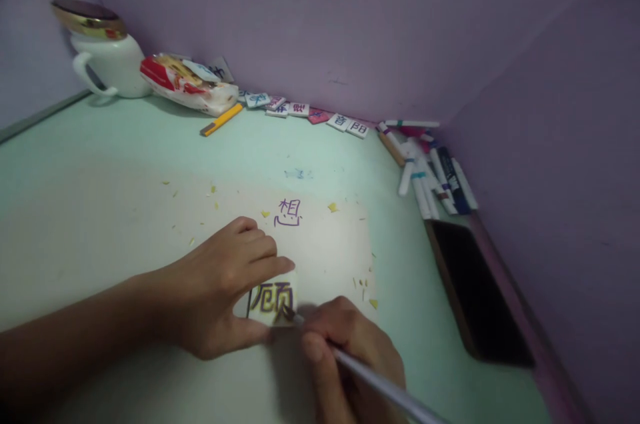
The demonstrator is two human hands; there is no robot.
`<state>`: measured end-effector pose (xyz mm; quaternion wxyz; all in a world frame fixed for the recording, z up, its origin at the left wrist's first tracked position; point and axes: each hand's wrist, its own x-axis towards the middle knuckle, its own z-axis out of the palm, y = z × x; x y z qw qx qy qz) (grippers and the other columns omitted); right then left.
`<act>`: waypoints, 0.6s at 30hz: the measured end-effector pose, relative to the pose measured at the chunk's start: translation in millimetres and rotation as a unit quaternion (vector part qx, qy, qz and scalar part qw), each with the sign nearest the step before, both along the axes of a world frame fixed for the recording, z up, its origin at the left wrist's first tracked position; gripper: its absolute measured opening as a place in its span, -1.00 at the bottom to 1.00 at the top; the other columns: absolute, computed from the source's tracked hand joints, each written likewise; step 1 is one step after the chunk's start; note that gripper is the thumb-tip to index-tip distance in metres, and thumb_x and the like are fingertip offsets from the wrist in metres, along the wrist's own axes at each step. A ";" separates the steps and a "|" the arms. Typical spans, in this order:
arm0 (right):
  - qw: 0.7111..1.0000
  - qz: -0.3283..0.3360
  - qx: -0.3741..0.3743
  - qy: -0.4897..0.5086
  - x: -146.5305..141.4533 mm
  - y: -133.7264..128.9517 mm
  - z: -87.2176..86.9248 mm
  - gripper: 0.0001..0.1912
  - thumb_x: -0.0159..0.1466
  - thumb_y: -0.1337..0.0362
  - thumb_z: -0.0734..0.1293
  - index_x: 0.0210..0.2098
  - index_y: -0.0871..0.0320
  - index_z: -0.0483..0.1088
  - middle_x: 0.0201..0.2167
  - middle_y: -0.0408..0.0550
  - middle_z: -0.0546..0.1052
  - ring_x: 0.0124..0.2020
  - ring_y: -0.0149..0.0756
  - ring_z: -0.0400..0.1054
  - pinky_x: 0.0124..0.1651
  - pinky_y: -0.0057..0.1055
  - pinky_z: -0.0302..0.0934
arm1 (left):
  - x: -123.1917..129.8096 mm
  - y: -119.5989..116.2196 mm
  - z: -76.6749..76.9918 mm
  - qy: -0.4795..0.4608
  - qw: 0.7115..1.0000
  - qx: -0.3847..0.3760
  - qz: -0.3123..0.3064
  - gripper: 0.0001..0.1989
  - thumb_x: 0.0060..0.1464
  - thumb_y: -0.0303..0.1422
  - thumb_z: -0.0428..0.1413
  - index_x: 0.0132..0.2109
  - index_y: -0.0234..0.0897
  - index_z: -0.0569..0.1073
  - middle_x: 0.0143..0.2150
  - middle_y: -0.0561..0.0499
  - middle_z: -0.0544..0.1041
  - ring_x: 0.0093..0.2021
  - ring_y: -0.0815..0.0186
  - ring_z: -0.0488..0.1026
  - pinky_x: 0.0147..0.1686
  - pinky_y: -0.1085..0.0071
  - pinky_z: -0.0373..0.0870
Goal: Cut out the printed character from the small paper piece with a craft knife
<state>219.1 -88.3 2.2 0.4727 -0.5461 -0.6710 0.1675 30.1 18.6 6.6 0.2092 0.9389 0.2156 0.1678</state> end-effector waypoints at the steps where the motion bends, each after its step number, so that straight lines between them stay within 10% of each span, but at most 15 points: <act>1: 1.000 0.008 0.003 -0.012 -0.8 1.0 1.4 -0.81 0.38 0.28 0.20 -0.39 0.04 0.29 -0.62 -0.25 0.36 -0.65 -0.48 0.25 -0.59 -0.55 0.13 | -0.2 -0.1 -0.2 -0.003 1.000 -0.001 0.000 -0.66 -0.04 -0.22 0.19 -0.15 -0.35 0.46 -0.32 -0.04 0.38 -0.30 0.22 0.30 -0.11 0.20 0.16; 18: 1.000 0.013 -0.017 0.015 -14.9 5.6 -3.7 -0.77 0.38 0.21 0.23 -0.42 0.05 0.31 -0.63 -0.25 0.45 -0.67 -0.50 0.31 -0.62 -0.62 0.18 | 0.1 -2.7 -6.9 -0.058 0.997 0.059 0.000 -0.71 0.00 -0.28 0.16 -0.15 -0.39 0.43 -0.37 -0.04 0.37 -0.37 0.24 0.28 -0.20 0.21 0.17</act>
